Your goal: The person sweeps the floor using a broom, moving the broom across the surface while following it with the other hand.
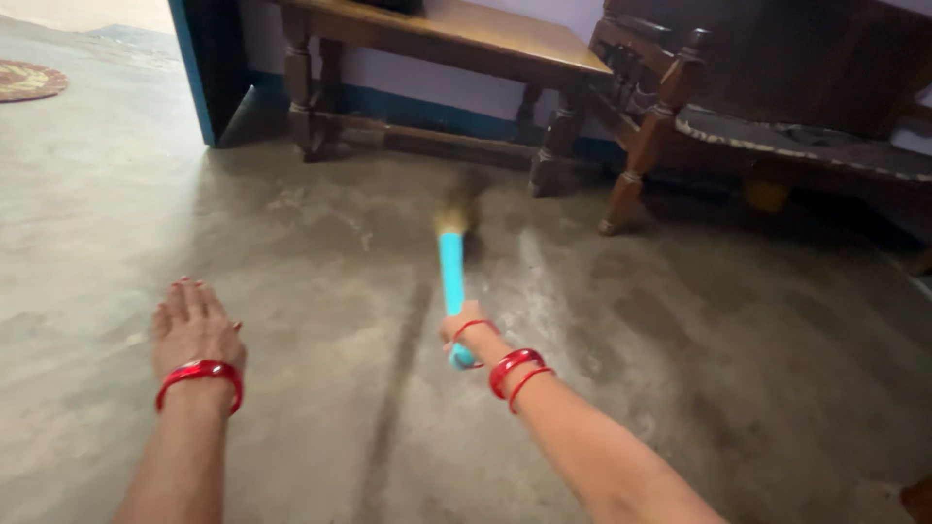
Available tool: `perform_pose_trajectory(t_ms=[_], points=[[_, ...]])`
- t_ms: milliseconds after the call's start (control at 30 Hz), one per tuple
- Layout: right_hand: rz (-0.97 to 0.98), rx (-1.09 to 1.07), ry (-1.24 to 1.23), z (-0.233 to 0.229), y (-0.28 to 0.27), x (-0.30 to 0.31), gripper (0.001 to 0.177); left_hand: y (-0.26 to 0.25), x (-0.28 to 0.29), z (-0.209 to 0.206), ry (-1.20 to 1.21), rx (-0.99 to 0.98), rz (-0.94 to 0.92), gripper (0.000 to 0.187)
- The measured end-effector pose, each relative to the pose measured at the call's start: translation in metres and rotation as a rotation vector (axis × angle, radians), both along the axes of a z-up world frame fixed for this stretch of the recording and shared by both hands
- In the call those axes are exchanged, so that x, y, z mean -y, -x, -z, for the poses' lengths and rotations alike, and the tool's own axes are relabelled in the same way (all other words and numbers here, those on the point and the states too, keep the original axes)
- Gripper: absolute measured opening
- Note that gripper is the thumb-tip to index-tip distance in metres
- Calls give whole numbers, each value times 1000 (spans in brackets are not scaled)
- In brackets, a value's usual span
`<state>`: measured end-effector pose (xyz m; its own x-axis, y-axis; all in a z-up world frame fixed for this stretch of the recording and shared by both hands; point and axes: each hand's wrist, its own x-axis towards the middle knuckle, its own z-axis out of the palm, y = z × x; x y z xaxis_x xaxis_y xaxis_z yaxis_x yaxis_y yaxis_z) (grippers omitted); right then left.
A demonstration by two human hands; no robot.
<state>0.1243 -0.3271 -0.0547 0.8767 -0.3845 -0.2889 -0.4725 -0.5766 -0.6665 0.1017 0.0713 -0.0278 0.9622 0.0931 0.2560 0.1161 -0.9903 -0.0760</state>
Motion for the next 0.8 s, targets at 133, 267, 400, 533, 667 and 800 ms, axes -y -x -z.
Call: perform_pose_trajectory(t_ms=[133, 267, 400, 533, 667, 800], points=[[-295, 35, 39, -10, 22, -28, 38, -1, 9, 6, -25, -10, -47, 73], [-538, 34, -61, -35, 43, -46, 56, -11, 37, 14, -134, 23, -30, 68], [-603, 17, -149, -75, 54, -24, 66, -20, 68, 10, -90, 4, 11, 74], [-605, 134, 69, -92, 66, 30, 75, -20, 85, -1, -160, 58, 47, 74], [-528, 162, 125, -74, 77, 75, 73, -33, 103, -1, -120, 65, 48, 73], [-319, 263, 286, -42, 79, 112, 69, -42, 124, 0, -23, 45, 78, 73]])
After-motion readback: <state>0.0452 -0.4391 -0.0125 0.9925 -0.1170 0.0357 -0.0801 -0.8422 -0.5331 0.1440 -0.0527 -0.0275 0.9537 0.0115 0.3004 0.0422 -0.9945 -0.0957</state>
